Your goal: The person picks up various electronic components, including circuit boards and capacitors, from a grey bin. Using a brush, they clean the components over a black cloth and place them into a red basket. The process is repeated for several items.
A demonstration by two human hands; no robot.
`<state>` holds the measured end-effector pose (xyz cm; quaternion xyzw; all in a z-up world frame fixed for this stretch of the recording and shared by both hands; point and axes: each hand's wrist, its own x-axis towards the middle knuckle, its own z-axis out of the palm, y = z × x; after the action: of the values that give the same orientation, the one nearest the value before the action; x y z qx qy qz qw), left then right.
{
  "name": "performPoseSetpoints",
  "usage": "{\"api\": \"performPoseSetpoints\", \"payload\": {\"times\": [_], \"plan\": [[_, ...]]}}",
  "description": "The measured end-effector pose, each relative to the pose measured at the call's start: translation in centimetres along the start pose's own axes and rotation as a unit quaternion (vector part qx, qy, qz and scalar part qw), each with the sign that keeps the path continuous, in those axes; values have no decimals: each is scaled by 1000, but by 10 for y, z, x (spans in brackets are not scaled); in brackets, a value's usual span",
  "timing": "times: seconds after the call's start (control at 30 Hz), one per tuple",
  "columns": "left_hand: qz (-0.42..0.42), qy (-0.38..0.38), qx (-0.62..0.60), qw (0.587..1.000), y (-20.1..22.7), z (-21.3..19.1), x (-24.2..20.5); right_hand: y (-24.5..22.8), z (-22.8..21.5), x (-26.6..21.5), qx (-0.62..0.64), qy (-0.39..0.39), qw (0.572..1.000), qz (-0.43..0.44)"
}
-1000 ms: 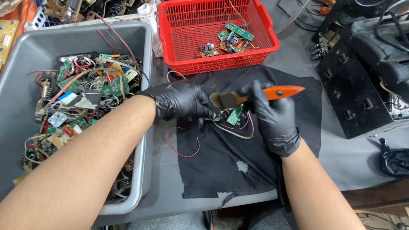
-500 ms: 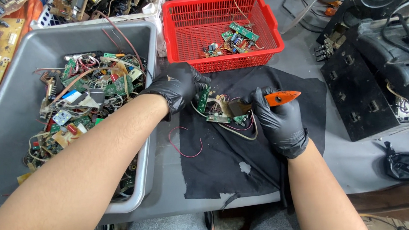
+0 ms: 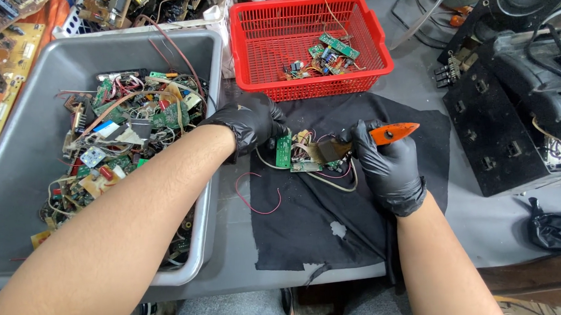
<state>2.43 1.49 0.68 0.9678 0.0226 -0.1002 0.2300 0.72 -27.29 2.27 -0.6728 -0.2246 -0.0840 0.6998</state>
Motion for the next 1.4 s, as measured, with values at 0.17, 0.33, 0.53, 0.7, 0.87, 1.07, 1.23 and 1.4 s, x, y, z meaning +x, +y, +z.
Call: {"api": "performPoseSetpoints", "payload": {"times": [0.17, 0.33, 0.53, 0.7, 0.87, 1.07, 1.23, 1.4], "plan": [[6, 28, -89, 996, 23, -11, -24, -12, 10, 0, -10, 63, 997, -43], [-69, -45, -89, 993, 58, -42, -42, 49, -17, 0, 425, -242, 872, -27], [-52, -24, -71, 996, 38, -19, -34, -22, 22, -17, -226, -188, 940, -172], [-43, -15, -48, 998, 52, -34, -39, -29, 13, -9, -166, -212, 955, -123], [-23, -5, -56, 998, 44, -30, -31, -24, 18, -14, -201, -118, 956, -177], [14, 37, -82, 996, 21, -9, -16, -34, 38, -18, -122, -9, 992, 10], [53, 86, -113, 988, 12, 0, -9, 4, 29, -17, -202, -18, 972, -118], [104, 148, -154, 971, 9, 4, -8, 0, 25, -12, -171, 7, 980, -102]]}}
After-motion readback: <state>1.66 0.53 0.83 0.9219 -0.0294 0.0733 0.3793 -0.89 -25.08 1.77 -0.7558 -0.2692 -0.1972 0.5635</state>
